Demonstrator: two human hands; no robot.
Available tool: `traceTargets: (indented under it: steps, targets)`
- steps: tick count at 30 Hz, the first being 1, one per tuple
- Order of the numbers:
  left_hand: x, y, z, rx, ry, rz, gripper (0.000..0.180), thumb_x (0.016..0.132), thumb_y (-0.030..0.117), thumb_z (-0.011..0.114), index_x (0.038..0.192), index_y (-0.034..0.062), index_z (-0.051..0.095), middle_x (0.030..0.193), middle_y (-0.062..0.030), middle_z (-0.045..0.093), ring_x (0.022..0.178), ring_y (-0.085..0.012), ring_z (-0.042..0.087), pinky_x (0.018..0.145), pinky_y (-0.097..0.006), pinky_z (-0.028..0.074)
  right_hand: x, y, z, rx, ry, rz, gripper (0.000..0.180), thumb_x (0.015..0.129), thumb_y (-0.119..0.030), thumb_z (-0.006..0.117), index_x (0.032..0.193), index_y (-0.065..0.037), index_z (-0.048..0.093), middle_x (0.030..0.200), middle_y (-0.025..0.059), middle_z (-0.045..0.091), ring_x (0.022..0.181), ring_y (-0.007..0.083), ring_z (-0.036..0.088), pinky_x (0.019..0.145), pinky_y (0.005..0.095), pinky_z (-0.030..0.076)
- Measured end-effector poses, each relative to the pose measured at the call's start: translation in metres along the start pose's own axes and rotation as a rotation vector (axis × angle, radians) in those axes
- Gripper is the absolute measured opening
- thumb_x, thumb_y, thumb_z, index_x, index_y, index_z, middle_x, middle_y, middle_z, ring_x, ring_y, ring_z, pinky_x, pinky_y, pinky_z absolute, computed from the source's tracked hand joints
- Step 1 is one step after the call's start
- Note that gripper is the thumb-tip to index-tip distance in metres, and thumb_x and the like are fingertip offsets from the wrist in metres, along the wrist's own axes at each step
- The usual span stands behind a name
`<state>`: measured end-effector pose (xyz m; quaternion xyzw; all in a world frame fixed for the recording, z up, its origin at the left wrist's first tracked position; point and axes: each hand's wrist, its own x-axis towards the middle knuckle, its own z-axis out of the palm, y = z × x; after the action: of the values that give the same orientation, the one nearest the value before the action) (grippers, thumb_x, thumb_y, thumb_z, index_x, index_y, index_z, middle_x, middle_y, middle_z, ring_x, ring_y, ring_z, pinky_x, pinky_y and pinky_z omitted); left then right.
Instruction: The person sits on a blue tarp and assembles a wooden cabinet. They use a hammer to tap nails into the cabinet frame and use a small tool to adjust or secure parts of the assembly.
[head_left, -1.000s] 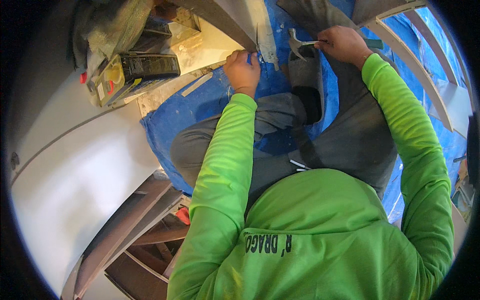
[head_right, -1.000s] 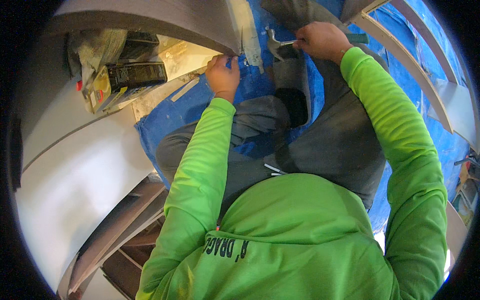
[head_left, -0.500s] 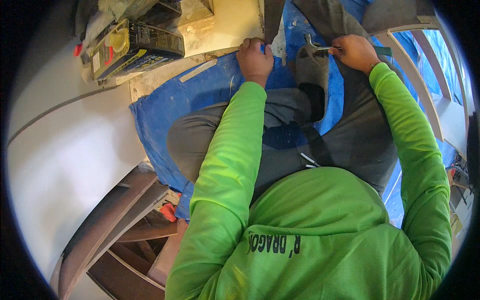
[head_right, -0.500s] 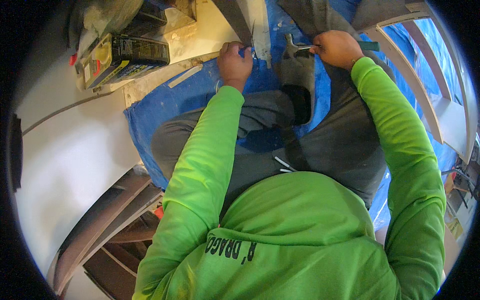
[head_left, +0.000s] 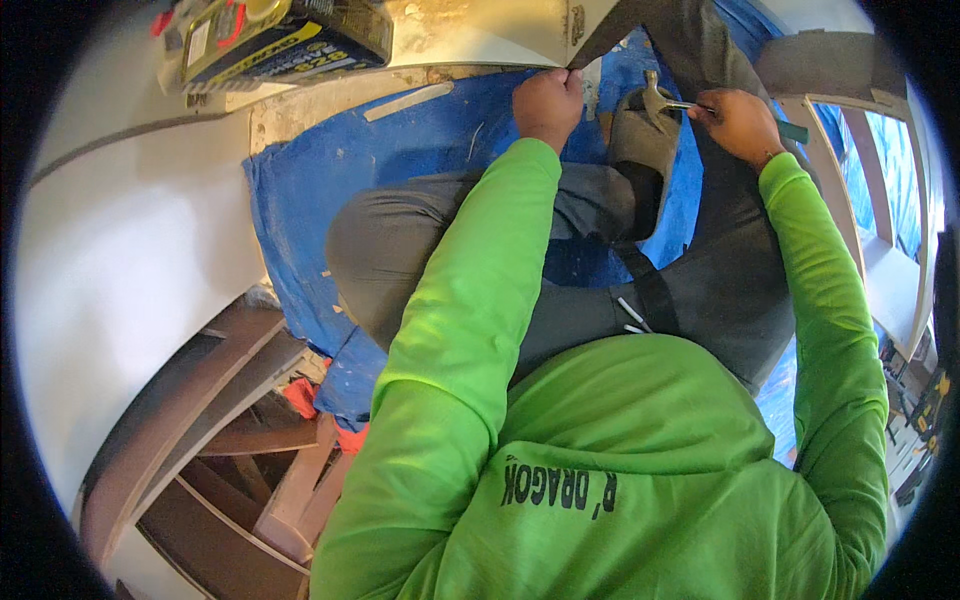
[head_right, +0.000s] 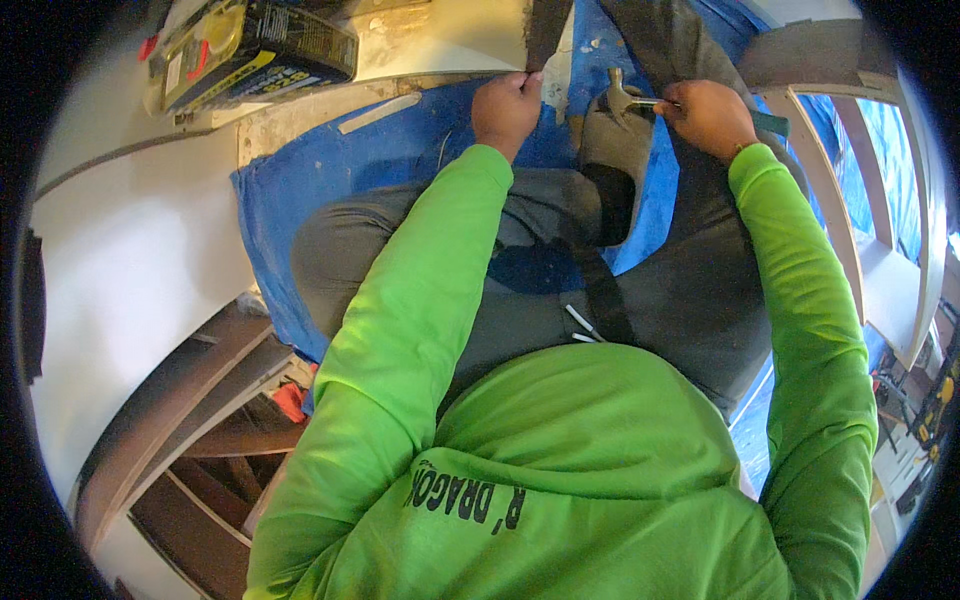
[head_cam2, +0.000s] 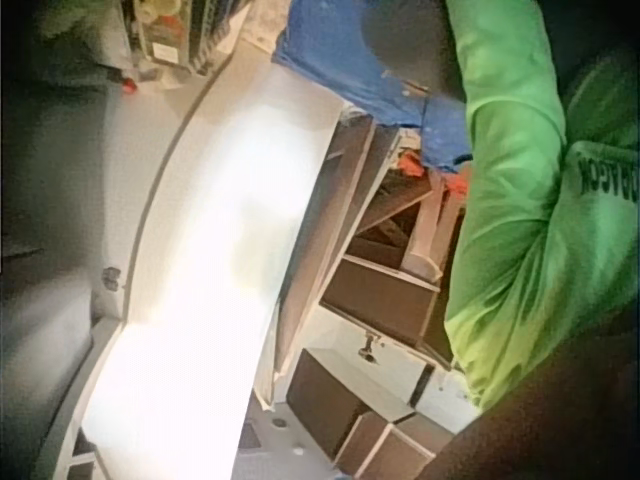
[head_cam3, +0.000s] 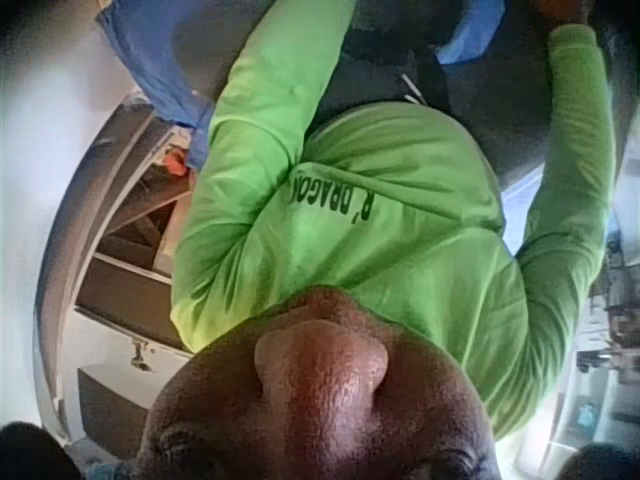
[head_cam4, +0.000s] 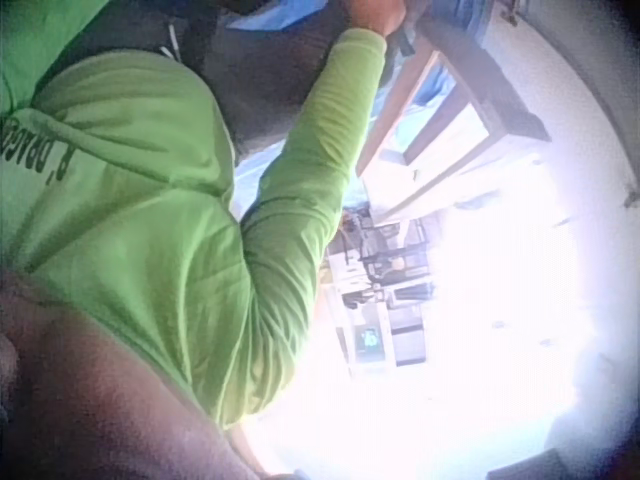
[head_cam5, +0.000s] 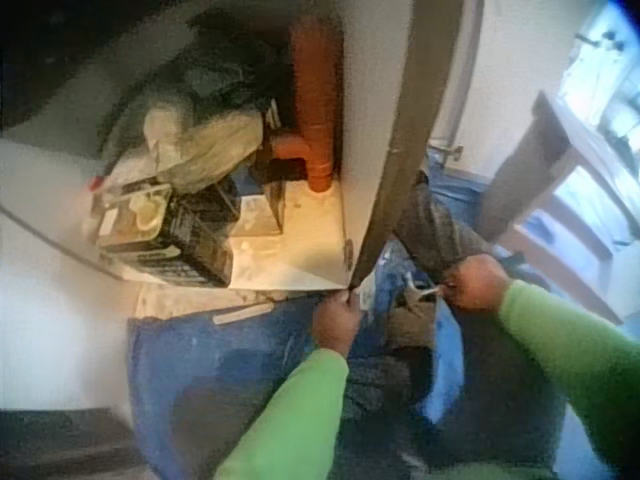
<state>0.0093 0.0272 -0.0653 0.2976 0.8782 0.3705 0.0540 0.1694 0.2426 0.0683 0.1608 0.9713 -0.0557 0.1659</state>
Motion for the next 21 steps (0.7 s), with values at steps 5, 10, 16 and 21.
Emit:
traceTargets:
  steps: [5,10,16,21]
  targets:
    - [0.000,0.002,-0.002,-0.017,-0.064,-0.068,0.040,0.092,0.042,0.056,0.078,0.0070,0.071,0.073,-0.0208,0.066,0.072,-0.0430,0.063,0.066,-0.053,0.050,0.000,-0.006,-0.006,-0.010,-0.007,-0.021,0.032,0.092,-0.040,0.059,0.094,-0.011,0.070,0.089,0.0186,0.068,0.089,0.0416,0.063,0.076,0.0531,0.049]
    - [-0.002,0.000,-0.001,-0.024,-0.014,-0.053,0.041,0.092,0.043,0.055,0.076,0.0075,0.070,0.072,-0.0193,0.066,0.069,-0.0416,0.063,0.065,-0.052,0.050,0.001,-0.014,-0.011,-0.011,-0.038,0.013,0.031,0.091,-0.040,0.060,0.094,-0.011,0.071,0.089,0.0190,0.068,0.089,0.0416,0.064,0.076,0.0525,0.049]
    - [-0.003,0.011,-0.003,0.052,-0.062,-0.091,0.045,0.094,0.044,0.050,0.074,0.0087,0.069,0.074,-0.0147,0.068,0.071,-0.0370,0.064,0.069,-0.051,0.045,0.001,-0.010,-0.007,0.006,-0.026,0.034,0.031,0.091,-0.040,0.061,0.095,-0.011,0.072,0.089,0.0189,0.069,0.088,0.0409,0.064,0.075,0.0518,0.049]
    - [-0.003,0.013,-0.001,0.068,-0.076,-0.145,0.045,0.094,0.044,0.048,0.074,0.0091,0.070,0.075,-0.0131,0.069,0.072,-0.0352,0.065,0.073,-0.052,0.043,0.002,-0.013,-0.009,-0.008,-0.042,0.036,0.031,0.090,-0.040,0.062,0.097,-0.012,0.072,0.089,0.0183,0.069,0.089,0.0402,0.065,0.075,0.0512,0.050]
